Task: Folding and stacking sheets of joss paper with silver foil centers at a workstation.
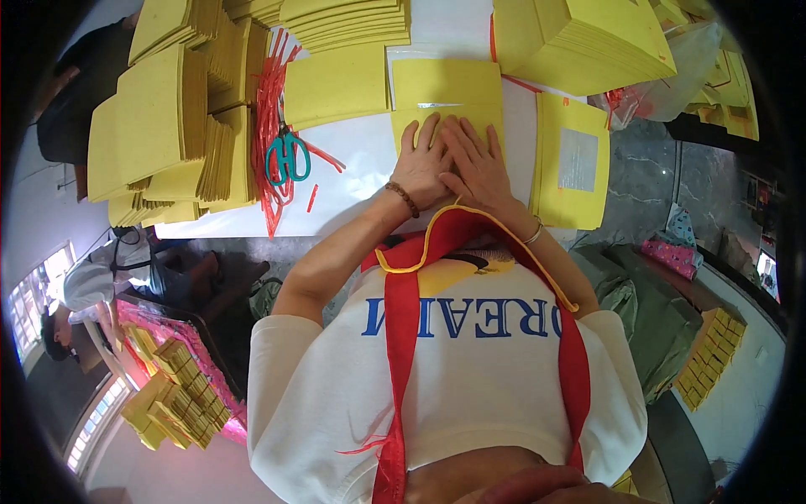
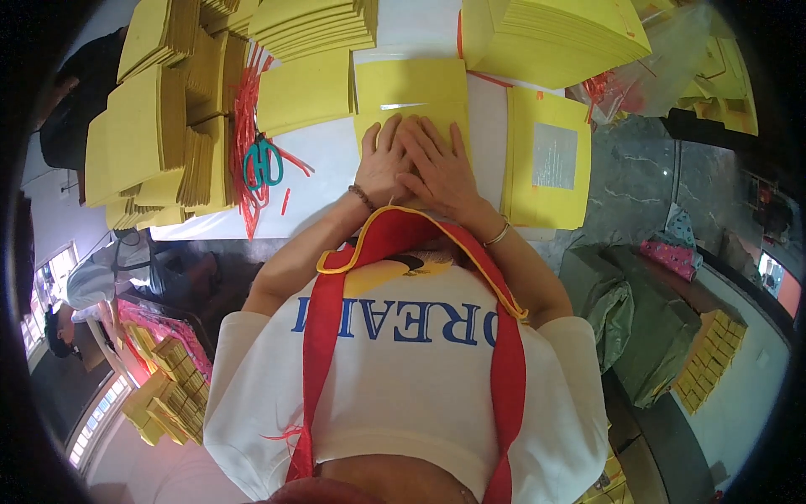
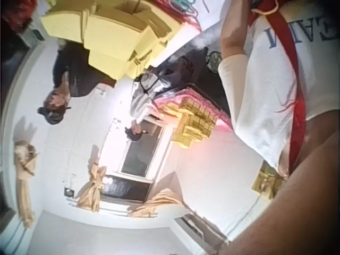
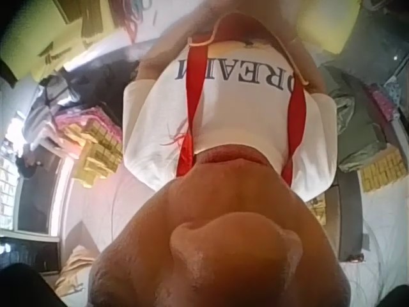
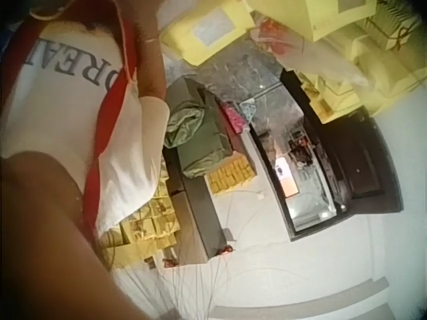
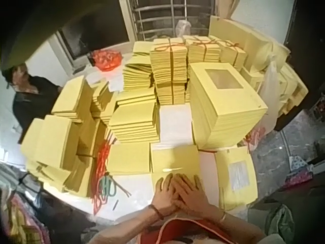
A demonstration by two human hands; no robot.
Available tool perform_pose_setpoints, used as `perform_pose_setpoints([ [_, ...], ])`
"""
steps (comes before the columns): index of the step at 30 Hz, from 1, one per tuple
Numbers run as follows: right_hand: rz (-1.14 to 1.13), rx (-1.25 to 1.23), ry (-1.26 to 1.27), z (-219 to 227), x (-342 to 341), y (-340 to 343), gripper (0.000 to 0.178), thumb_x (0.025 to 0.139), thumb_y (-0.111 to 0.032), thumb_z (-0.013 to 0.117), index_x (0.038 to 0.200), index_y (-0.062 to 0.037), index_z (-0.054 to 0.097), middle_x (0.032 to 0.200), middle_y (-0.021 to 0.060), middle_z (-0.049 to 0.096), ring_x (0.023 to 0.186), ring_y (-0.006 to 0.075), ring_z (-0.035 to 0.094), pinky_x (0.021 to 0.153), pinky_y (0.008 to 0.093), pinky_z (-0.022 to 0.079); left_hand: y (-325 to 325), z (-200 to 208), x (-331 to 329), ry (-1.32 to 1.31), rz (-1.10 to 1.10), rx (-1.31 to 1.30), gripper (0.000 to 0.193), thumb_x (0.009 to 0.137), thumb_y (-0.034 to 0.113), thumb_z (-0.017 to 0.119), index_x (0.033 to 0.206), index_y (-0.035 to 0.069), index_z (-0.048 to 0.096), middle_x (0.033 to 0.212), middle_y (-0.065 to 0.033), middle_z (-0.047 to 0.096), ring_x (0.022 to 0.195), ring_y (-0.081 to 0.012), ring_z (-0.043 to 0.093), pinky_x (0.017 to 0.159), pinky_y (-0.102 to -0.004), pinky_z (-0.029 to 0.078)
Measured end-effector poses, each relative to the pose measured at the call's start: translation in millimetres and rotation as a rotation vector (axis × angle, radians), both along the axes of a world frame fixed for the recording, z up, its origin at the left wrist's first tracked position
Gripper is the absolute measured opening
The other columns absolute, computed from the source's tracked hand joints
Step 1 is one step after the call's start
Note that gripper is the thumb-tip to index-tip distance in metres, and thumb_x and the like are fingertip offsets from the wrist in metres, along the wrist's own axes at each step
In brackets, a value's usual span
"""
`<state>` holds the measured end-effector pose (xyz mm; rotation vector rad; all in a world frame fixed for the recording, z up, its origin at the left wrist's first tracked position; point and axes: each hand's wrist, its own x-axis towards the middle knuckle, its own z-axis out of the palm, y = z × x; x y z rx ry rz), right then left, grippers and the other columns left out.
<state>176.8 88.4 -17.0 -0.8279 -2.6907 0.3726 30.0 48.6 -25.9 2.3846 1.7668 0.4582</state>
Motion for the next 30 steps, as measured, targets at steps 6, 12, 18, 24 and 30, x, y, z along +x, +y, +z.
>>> perform_pose_setpoints([
  [6, -0.074, -0.234, 0.248, -8, -2, -1, 0.058, 0.089, -0.047, 0.041, 0.135, -0.0114, 0.037, 0.141, 0.0154, 0.031, 0.131, 0.0325, 0.027, 0.105, 0.0551, 0.012, -3, -8, -18, -0.590, 0.030, 0.230, 0.038, 0.070, 0.009, 0.060, 0.107, 0.005, 0.053, 0.114, -0.0140, 0.050, 0.111, -0.0333, 0.044, 0.090, -0.0442, 0.034],
  [12, -0.089, 0.027, -0.120, -1, -10, -2, 0.064, 0.085, -0.053, 0.045, 0.133, -0.0120, 0.039, 0.140, 0.0157, 0.032, 0.131, 0.0318, 0.026, 0.105, 0.0545, 0.014, -47, 0, -26, -0.375, 0.089, 0.240, 0.035, 0.067, 0.000, 0.058, 0.101, 0.005, 0.055, 0.098, -0.0102, 0.054, 0.091, -0.0285, 0.050, 0.076, -0.0395, 0.038],
  [18, -0.116, 0.022, -0.076, 1, -14, -2, 0.064, 0.083, -0.053, 0.049, 0.131, -0.0114, 0.043, 0.139, 0.0147, 0.033, 0.130, 0.0308, 0.028, 0.104, 0.0552, 0.016, -50, -3, -42, -0.272, -0.014, 0.202, 0.035, 0.068, 0.009, 0.067, 0.102, 0.007, 0.055, 0.099, -0.0100, 0.056, 0.094, -0.0291, 0.052, 0.079, -0.0386, 0.039],
  [24, -0.094, -0.187, 0.098, -11, 3, 13, 0.055, 0.088, -0.034, 0.049, 0.135, -0.0091, 0.036, 0.139, 0.0143, 0.033, 0.131, 0.0297, 0.029, 0.107, 0.0478, 0.018, -41, 32, -20, -0.096, -0.034, 0.155, 0.046, 0.071, 0.010, 0.059, 0.116, 0.001, 0.051, 0.099, -0.0122, 0.055, 0.094, -0.0279, 0.052, 0.082, -0.0376, 0.039],
  [30, -0.327, -1.174, 1.215, -4, 16, 25, 0.047, 0.094, -0.015, 0.040, 0.138, -0.0063, 0.026, 0.137, 0.0147, 0.036, 0.129, 0.0281, 0.033, 0.108, 0.0382, 0.022, -18, 23, 2, 0.198, -0.023, 0.193, 0.038, 0.072, 0.013, 0.052, 0.108, 0.000, 0.055, 0.084, -0.0108, 0.052, 0.081, -0.0254, 0.051, 0.073, -0.0356, 0.038],
])
